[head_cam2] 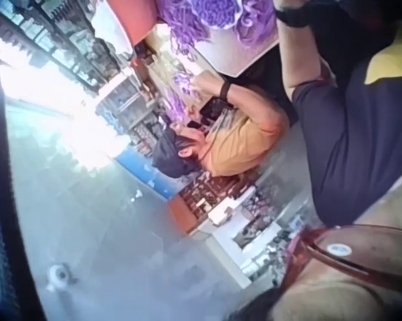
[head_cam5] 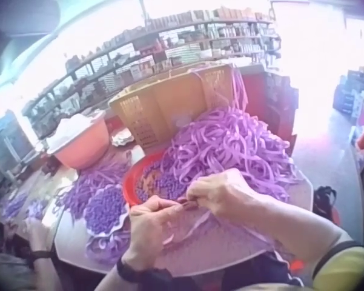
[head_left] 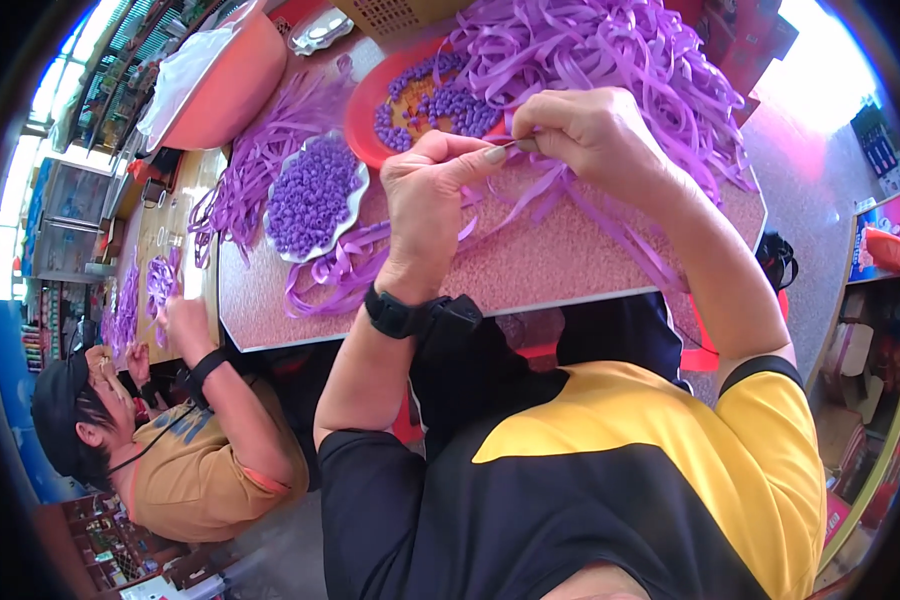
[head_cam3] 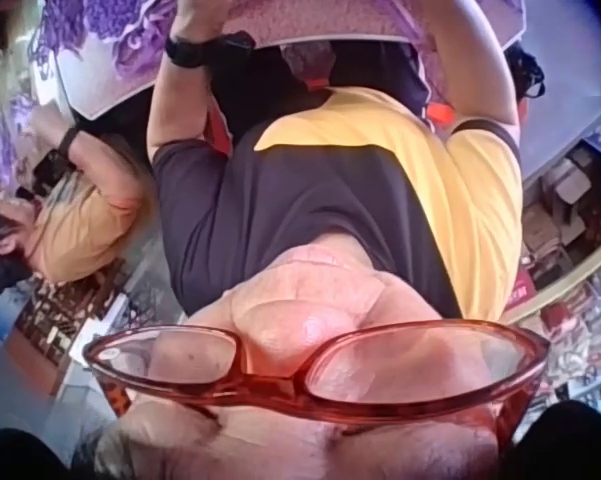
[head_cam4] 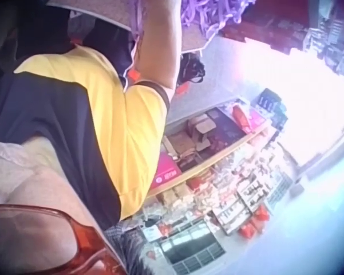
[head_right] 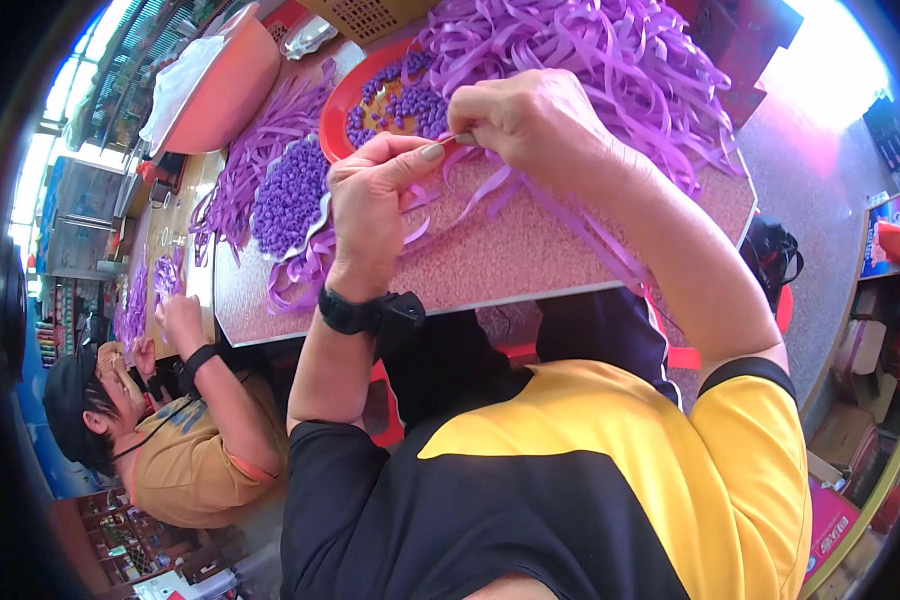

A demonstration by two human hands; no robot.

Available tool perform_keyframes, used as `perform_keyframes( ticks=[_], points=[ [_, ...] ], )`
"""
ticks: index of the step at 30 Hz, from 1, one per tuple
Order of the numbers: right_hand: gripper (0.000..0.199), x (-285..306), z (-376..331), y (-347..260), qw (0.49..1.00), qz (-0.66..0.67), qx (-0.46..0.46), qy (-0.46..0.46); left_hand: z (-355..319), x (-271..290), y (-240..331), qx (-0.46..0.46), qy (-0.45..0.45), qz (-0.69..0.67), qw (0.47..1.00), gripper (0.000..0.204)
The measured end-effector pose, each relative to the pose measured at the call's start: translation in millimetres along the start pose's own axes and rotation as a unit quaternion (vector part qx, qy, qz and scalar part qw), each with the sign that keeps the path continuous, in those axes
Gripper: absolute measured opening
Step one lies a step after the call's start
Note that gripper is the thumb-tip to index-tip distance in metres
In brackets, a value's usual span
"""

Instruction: Weaving purple ribbons and beads onto a red circular frame to assemble a craft item.

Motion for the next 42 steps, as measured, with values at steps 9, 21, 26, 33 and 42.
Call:
perform_keyframes(
  ticks=[9, 21, 26, 33, 42],
  points=[
    [0.011, -14, -4, -14, 0.999, 0.005, 0.031, -0.025, -18, 15, 3, -0.048, 0.004, 0.07, 0.996, 0.015],
    [0.012, -13, -4, -15, 0.997, 0.056, -0.001, -0.053, -24, 23, 1, -0.11, 0.016, 0.07, 0.991, 0.009],
    [0.017, -6, -3, 8, 0.99, 0.1, -0.085, -0.048, -31, 54, 2, -0.099, 0.077, 0.117, 0.985, 0.006],
    [0.013, 5, 1, 37, 0.99, 0.057, -0.125, -0.031, -53, 111, 4, -0.083, 0.185, 0.129, 0.971, 0.006],
    [0.012, -16, -6, 41, 0.878, 0.386, -0.28, 0.037, -56, 99, 21, -0.244, 0.074, 0.45, 0.856, 0.011]
  ],
)
Point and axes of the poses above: each hand's wrist, its own z-axis towards the middle knuckle, its own x-axis out of the back of the hand, y = z × x, the point moved 6 cm from there along z, towards the middle knuckle, and after that the axes turned 1 degree about -x, right-handed, at the moved point
